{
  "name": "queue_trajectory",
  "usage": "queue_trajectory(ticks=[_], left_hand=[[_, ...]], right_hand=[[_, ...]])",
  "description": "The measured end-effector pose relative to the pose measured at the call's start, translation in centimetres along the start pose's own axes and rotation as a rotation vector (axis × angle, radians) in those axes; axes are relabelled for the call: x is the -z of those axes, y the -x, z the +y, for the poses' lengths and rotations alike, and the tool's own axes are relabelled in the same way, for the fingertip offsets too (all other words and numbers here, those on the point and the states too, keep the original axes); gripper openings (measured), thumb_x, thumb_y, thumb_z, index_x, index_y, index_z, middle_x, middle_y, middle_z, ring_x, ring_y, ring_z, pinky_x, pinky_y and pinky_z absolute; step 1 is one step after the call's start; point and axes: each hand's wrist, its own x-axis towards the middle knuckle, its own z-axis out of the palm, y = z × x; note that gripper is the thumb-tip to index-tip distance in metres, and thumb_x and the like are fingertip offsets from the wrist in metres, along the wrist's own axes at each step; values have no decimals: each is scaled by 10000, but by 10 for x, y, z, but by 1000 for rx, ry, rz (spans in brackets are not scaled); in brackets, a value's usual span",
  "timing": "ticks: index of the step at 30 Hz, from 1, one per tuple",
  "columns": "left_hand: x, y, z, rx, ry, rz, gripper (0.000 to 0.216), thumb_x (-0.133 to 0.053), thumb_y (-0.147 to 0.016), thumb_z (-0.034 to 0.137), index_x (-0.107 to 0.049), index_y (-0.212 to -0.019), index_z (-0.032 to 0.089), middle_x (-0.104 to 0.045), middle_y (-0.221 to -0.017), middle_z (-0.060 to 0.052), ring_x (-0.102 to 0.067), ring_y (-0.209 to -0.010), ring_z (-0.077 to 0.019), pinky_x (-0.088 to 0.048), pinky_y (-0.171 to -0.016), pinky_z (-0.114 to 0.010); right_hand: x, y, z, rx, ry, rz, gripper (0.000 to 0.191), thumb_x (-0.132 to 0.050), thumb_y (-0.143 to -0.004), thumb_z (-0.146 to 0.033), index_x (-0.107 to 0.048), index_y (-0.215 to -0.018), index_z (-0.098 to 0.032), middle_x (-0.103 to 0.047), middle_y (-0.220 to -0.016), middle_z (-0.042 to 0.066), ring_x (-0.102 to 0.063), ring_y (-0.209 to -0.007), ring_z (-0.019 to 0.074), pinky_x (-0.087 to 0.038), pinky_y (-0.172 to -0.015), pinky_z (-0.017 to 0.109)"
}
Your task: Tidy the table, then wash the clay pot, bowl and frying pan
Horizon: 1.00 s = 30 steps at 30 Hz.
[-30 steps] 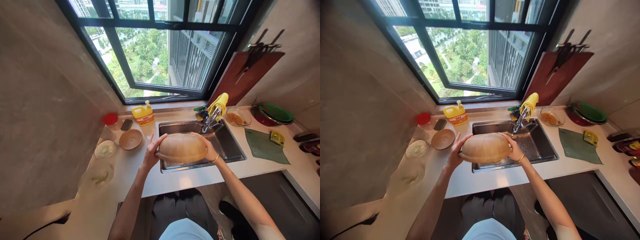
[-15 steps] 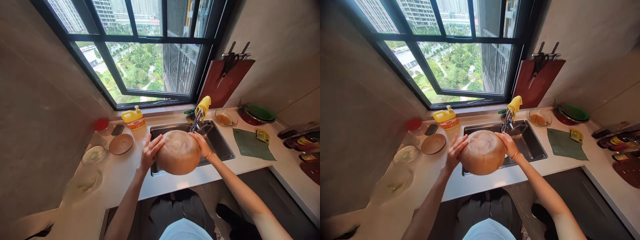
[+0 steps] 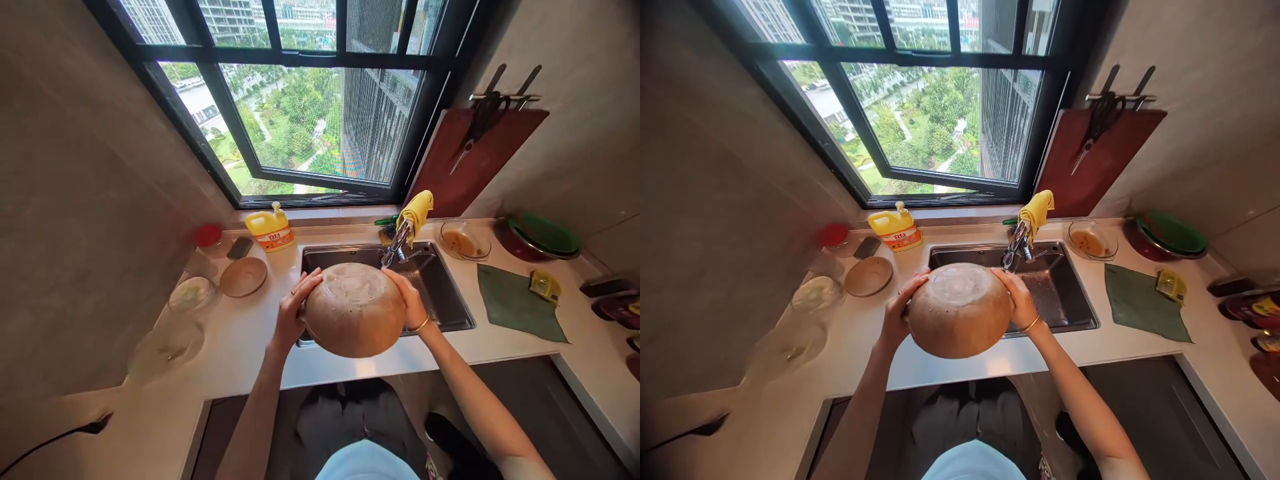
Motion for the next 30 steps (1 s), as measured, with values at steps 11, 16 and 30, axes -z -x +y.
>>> queue_trajectory(ticks=[11,16,30], left_hand=[[-9,35,-5,362,18,29,556,-534,-769,119,-550,-1313,228,-633,-1279,-77,-615,-1146,-240,-521,-948,-360],[15,0,34,-5,3,256,413,-538,-861,181,-593,-1260,271,-568,-1363,-53,-514,-1274,-251,-398,-1098,-467],[-15,43,-5,352,82,283,419,-587,-819,237,-626,-1236,211,-611,-1301,-89,-571,-1211,-254,-461,-1044,-408]], right_hand=[[-20,6,16,-39,-61,-163,600,-509,-763,-204,-507,-1359,-277,-595,-1320,57,-571,-1182,280,-417,-1053,476],[7,-26,-16,242,3,73,449,-510,-854,-288,-574,-1298,-273,-613,-1300,56,-565,-1200,251,-423,-1066,448],[-48,6,14,30,-3,121,468,-482,-793,-230,-631,-1236,-198,-658,-1234,74,-620,-1137,248,-499,-993,432]])
